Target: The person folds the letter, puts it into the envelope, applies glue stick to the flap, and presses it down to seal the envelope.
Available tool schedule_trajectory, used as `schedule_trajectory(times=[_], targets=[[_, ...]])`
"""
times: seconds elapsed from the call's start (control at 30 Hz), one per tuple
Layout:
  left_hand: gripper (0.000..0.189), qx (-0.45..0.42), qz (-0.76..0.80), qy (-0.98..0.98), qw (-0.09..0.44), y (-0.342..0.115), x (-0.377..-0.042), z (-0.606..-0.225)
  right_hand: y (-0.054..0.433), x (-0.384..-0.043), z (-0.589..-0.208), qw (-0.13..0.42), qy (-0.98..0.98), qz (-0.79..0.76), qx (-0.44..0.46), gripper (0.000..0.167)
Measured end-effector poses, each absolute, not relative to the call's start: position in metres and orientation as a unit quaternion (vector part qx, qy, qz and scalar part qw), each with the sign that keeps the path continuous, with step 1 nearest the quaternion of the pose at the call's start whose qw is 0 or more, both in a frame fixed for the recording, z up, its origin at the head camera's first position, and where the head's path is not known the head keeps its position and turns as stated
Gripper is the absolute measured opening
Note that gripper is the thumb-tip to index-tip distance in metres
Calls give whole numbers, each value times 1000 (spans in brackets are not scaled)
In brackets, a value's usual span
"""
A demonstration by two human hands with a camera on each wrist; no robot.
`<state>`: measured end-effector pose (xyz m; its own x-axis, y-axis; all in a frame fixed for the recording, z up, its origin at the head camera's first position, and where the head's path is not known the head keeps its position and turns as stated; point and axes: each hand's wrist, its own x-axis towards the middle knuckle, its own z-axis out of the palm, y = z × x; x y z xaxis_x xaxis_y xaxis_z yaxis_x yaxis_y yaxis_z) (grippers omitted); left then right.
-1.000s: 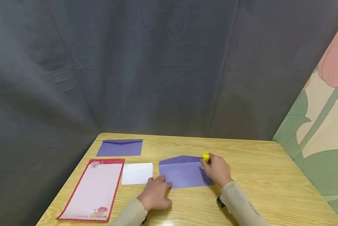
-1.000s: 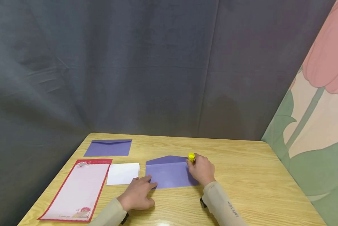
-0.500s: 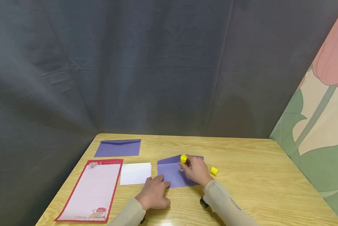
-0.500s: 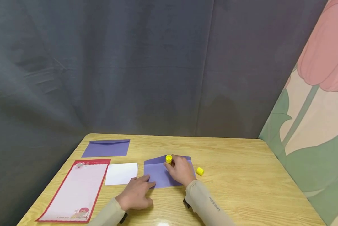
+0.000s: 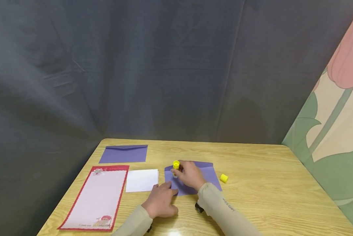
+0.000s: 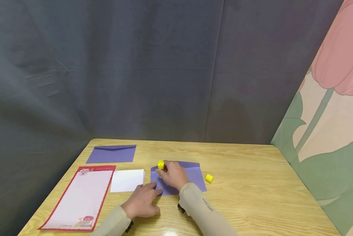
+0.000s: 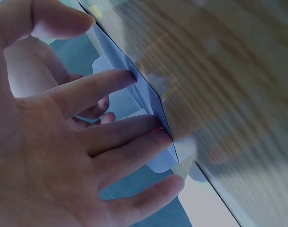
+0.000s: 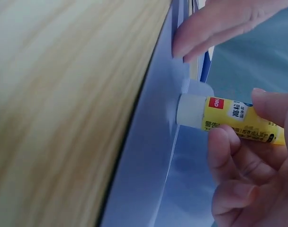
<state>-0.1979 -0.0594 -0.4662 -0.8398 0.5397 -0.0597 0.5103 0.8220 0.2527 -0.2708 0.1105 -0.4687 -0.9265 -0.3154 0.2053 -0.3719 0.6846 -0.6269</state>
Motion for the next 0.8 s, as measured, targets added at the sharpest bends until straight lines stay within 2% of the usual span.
schedule_trajectory(times=[0.23,0.33,0.6,0.8], targets=[[63,276,114,952,64,-61,-199,-466,95,-270,-469,17,-913,351,206,17],[62,272,120,952,74,-61,-199,-465,91,-268,-469,9,-914,351,204,21],[65,280,108,952,63,-59,-200,-464,106,-266,-466,57,-928,319,186,19],[66,280,98,953,58,-60,-198,-463,132,-263,-466,65,-934,314,159,21]])
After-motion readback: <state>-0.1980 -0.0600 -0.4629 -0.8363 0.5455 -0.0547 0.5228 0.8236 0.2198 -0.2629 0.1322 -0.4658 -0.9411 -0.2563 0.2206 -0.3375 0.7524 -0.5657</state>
